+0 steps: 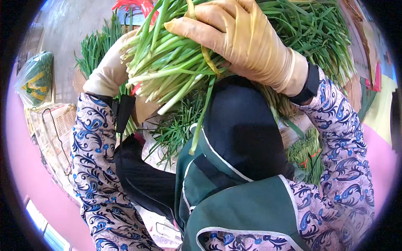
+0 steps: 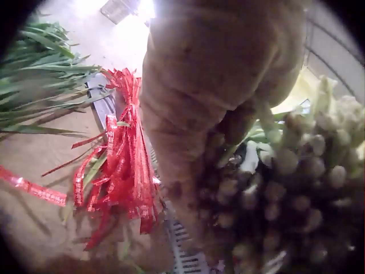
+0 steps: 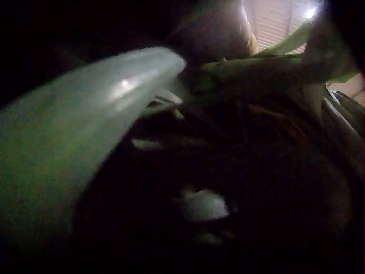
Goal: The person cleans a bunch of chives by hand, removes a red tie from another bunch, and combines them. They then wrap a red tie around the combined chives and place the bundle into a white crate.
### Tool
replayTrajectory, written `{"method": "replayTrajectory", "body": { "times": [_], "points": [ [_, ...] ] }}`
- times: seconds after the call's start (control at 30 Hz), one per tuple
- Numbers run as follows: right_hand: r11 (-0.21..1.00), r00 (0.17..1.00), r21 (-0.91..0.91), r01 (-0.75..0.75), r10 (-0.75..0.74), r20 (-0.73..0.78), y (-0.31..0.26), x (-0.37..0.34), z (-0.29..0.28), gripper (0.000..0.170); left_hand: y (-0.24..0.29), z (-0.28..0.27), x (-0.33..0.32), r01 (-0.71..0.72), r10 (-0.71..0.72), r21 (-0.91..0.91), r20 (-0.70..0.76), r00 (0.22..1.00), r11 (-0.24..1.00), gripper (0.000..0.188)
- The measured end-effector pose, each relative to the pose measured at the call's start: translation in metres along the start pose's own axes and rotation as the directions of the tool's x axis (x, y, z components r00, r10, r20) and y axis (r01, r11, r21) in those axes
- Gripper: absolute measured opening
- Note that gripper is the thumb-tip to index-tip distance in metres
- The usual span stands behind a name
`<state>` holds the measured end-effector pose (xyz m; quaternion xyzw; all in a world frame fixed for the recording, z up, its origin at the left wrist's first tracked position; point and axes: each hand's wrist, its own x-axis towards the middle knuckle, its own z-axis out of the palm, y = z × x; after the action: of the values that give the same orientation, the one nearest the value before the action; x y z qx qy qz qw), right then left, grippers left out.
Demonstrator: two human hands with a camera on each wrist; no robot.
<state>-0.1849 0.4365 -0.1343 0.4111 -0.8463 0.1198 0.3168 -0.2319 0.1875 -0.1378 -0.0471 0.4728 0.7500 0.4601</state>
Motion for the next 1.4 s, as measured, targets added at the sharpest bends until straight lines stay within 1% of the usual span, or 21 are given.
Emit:
{"method": "replayTrajectory", "body": {
  "times": [0.13,0.17,0.23,0.27,0.37,0.43,0.5,0.6,0.73,0.77,0.8,0.83,0.9,0.93,1.0,1.07,1.13,1.2,1.27,1.3,1.4],
  "points": [
    [1.0,0.999,0.007,-0.011,0.011,0.042,0.002,0.001,-0.003,0.051,-0.003,-0.003,-0.009,-0.017,0.035,-0.126,0.142,0.989,0.992,0.039],
    [0.999,0.997,0.032,-0.03,0.028,0.078,0.001,0.001,-0.006,0.051,-0.002,-0.001,-0.008,-0.028,0.093,-0.231,0.277,0.956,0.973,0.047],
    [0.997,0.99,0.048,-0.054,0.047,0.134,0.002,0.001,-0.009,0.051,-0.004,0.009,-0.009,-0.029,0.124,-0.295,0.309,0.943,0.955,0.059],
    [0.998,0.987,0.041,-0.056,0.049,0.154,0.003,-0.001,-0.009,0.051,-0.003,0.01,-0.013,-0.019,0.068,-0.157,0.314,0.947,0.987,0.063],
    [0.999,0.985,0.025,-0.043,0.038,0.167,0.008,-0.002,-0.014,0.049,-0.015,0.017,-0.032,-0.154,0.142,0.073,0.144,0.979,0.985,0.069],
    [0.996,0.988,0.088,-0.025,0.012,0.155,0.018,-0.003,-0.011,0.049,-0.005,0.023,-0.032,-0.102,0.037,0.315,0.206,0.978,0.944,0.069],
    [1.0,0.983,0.016,-0.013,0.01,0.182,0.021,-0.003,-0.014,0.057,-0.014,0.05,-0.033,-0.192,0.161,0.339,0.117,0.98,0.921,0.063],
    [0.999,0.959,0.006,-0.038,0.035,0.28,0.032,0.001,-0.016,0.058,-0.016,0.06,-0.028,-0.088,0.08,0.301,0.039,0.996,0.95,0.056],
    [0.978,0.856,0.033,-0.208,0.166,0.49,0.031,0.013,-0.033,0.056,-0.028,0.085,-0.01,-0.138,0.143,0.074,-0.067,0.987,0.988,0.043],
    [0.986,0.913,0.014,-0.168,0.15,0.38,0.031,0.007,-0.026,0.058,-0.031,0.08,-0.008,-0.101,0.101,0.001,-0.079,0.992,0.995,0.038],
    [0.966,0.772,-0.047,-0.253,0.231,0.592,0.031,0.021,-0.026,0.064,-0.03,0.074,-0.007,-0.136,0.138,0.027,-0.101,0.985,0.99,0.036],
    [0.977,0.861,-0.084,-0.197,0.213,0.463,0.032,0.009,-0.015,0.069,-0.035,0.063,-0.004,-0.128,0.131,0.037,-0.106,0.986,0.991,0.036],
    [0.971,0.858,-0.043,-0.236,0.229,0.46,0.025,-0.001,-0.038,0.079,-0.043,0.055,0.0,-0.157,0.156,-0.001,-0.139,0.978,0.988,0.037],
    [0.973,0.918,-0.057,-0.222,0.229,0.324,0.024,-0.012,-0.036,0.08,-0.045,0.055,0.0,-0.179,0.175,-0.014,-0.143,0.974,0.984,0.038],
    [0.953,0.909,-0.179,-0.243,0.288,0.3,0.022,-0.028,-0.053,0.082,-0.046,0.053,0.002,-0.173,0.163,-0.068,-0.142,0.976,0.983,0.038],
    [0.935,0.893,-0.181,-0.305,0.346,0.286,0.01,-0.039,-0.086,0.077,-0.046,0.054,0.003,-0.162,0.158,-0.051,-0.085,0.984,0.985,0.037],
    [0.895,0.894,-0.004,-0.446,0.445,0.059,0.003,-0.063,-0.09,0.057,-0.044,0.052,0.002,-0.155,0.151,-0.063,-0.06,0.987,0.986,0.038],
    [0.732,0.773,0.247,-0.635,0.609,0.18,-0.019,-0.087,-0.1,0.041,-0.046,0.049,0.002,-0.133,0.125,-0.109,-0.07,0.99,0.985,0.042],
    [0.437,0.539,0.316,-0.842,0.684,0.492,-0.044,-0.098,-0.109,0.03,-0.043,0.062,0.0,-0.169,0.165,-0.073,-0.056,0.985,0.983,0.043],
    [0.351,0.513,0.384,-0.854,0.688,0.513,-0.054,-0.108,-0.102,0.028,-0.042,0.061,-0.001,-0.164,0.161,-0.063,-0.051,0.986,0.984,0.043],
    [0.051,0.398,0.512,-0.858,0.696,0.597,-0.075,-0.115,-0.088,0.045,-0.037,0.057,-0.003,-0.127,0.123,-0.074,-0.048,0.991,0.989,0.045]
  ]
}}
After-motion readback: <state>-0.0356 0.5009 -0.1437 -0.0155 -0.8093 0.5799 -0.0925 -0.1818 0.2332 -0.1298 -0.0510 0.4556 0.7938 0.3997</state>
